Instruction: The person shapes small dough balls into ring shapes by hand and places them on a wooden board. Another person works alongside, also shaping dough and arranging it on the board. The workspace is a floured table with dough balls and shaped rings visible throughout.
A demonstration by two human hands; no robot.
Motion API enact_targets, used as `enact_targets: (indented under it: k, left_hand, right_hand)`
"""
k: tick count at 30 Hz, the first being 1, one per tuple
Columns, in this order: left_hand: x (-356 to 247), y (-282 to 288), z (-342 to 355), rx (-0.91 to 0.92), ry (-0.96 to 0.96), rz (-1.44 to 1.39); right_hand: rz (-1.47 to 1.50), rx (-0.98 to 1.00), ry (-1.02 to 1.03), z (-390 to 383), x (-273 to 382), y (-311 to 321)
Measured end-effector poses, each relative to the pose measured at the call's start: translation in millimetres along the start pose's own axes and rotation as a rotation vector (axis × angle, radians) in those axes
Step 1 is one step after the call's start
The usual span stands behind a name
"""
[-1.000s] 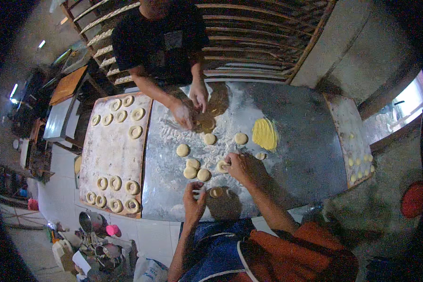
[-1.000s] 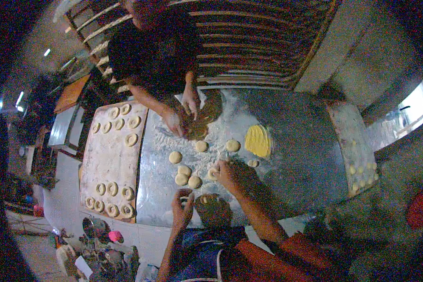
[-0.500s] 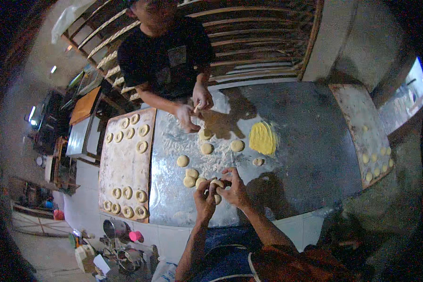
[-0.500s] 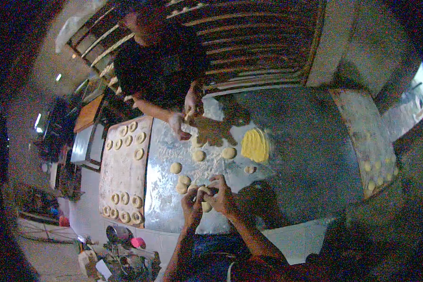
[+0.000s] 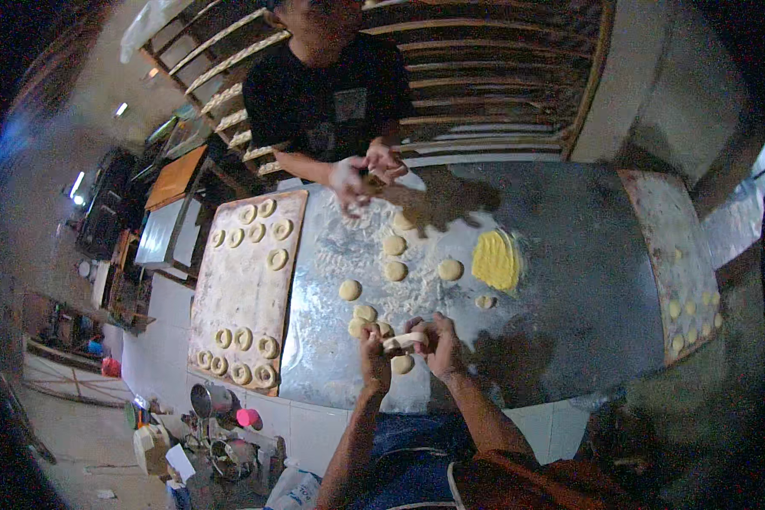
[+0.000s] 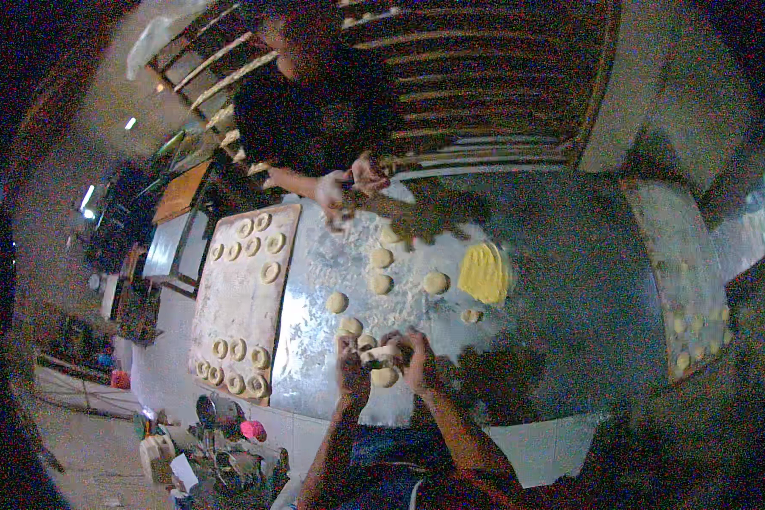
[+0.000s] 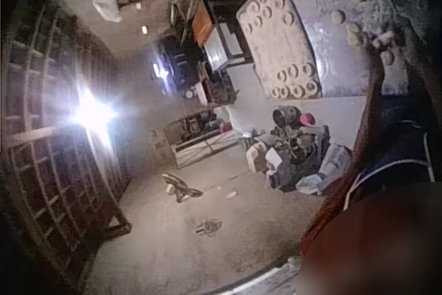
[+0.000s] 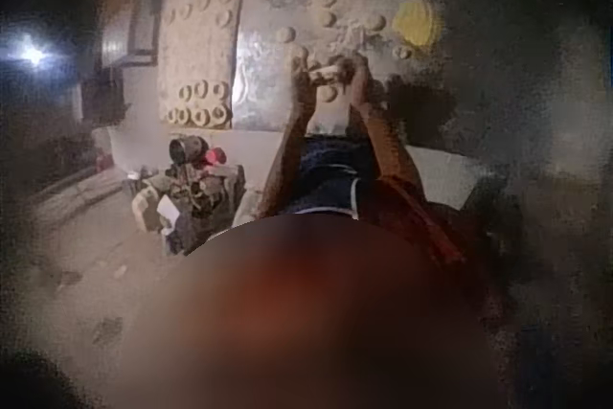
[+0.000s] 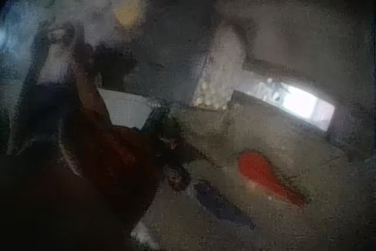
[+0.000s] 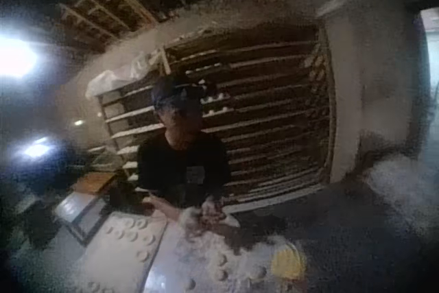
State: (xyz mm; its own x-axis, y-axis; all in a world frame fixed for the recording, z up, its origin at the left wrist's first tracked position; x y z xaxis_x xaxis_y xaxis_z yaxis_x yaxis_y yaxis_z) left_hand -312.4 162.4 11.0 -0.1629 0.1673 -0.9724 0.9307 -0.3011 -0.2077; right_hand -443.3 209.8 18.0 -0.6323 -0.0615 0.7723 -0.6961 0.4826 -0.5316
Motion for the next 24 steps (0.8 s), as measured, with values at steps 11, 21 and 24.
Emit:
enact_targets:
  k: [11, 21, 24]
  left_hand:
    - [-12, 22, 44, -0.193, -0.051, -0.024]
    - [-26, 121, 58, -0.266, -0.101, 0.076]
    - [-15, 166, 66, -0.464, -0.109, -0.582]
  right_hand:
    - [-0.716, 0.166, 0.171, 37, -28, -56]
    - [-1.3, 0.33, 0.376, 88, -90, -118]
    - [-1.195, 0.529, 0.544, 77, -94, -177]
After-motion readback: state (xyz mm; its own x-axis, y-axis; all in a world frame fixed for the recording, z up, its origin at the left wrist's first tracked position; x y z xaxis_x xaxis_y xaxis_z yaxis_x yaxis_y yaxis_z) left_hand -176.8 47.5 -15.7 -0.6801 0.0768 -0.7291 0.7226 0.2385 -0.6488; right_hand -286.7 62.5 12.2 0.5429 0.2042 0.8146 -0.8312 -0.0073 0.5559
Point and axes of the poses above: each hand's wrist, its own z-axis towards the middle knuckle, its own y-axis out of the back of the hand, x = y × z, the point moved 2 cm from there along z, towards the middle knuckle, and after that the axes turned 1 degree about z, right-handed, at the moved point
